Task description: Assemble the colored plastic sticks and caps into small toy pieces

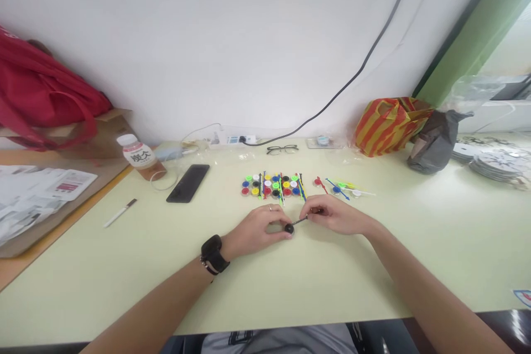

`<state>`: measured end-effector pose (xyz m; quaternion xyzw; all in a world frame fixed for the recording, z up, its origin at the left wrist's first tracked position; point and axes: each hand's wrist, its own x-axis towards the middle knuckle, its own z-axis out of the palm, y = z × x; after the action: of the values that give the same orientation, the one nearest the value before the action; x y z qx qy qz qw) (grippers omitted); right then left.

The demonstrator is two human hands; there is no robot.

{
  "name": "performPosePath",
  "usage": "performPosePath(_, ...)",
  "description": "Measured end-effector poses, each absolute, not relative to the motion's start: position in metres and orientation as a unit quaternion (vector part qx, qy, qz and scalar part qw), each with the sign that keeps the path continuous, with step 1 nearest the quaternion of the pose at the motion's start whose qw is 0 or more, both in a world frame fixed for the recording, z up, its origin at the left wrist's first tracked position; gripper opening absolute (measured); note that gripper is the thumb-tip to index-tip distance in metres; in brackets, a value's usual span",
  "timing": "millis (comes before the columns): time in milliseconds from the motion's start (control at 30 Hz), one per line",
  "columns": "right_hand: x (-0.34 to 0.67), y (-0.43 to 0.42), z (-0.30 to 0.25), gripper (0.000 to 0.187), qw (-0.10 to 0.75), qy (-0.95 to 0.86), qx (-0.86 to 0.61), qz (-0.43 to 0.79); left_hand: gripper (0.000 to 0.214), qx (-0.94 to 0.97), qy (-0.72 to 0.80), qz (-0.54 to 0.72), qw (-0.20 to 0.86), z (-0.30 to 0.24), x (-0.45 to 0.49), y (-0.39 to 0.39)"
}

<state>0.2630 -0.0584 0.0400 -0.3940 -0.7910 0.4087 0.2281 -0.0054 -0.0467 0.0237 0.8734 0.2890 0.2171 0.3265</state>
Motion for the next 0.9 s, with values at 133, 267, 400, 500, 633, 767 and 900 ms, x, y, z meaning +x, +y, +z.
performPosePath(133, 0.264, -0.061, 0.048, 0.018, 0.291, -0.764, -0.394, 0.419, 0.019, 0.834, 0.322, 0.252, 0.37, 0.021, -0.005, -0.048)
performPosePath(267, 0.248, -0.067, 0.045, 0.015, 0.33, -0.744, -0.342, 0.47, 0.025, 0.782, 0.321, 0.281, 0.454, 0.018, -0.003, -0.048)
performPosePath(400, 0.23, -0.071, 0.034, 0.013, 0.36, -0.732, -0.344, 0.465, 0.026, 0.737, 0.297, 0.298, 0.529, 0.015, 0.001, -0.048)
performPosePath(500, 0.225, -0.073, 0.03, 0.009, 0.376, -0.727, -0.354, 0.453, 0.026, 0.722, 0.303, 0.319, 0.535, 0.013, 0.002, -0.047)
performPosePath(633, 0.227, -0.074, 0.033, 0.007, 0.384, -0.73, -0.347, 0.447, 0.026, 0.714, 0.31, 0.335, 0.531, 0.014, 0.001, -0.046)
performPosePath(767, 0.229, -0.073, 0.033, 0.007, 0.373, -0.742, -0.354, 0.429, 0.029, 0.724, 0.295, 0.337, 0.525, 0.017, 0.001, -0.048)
performPosePath(900, 0.227, -0.072, 0.031, 0.005, 0.377, -0.74, -0.358, 0.427, 0.026, 0.731, 0.295, 0.348, 0.507, 0.02, 0.002, -0.051)
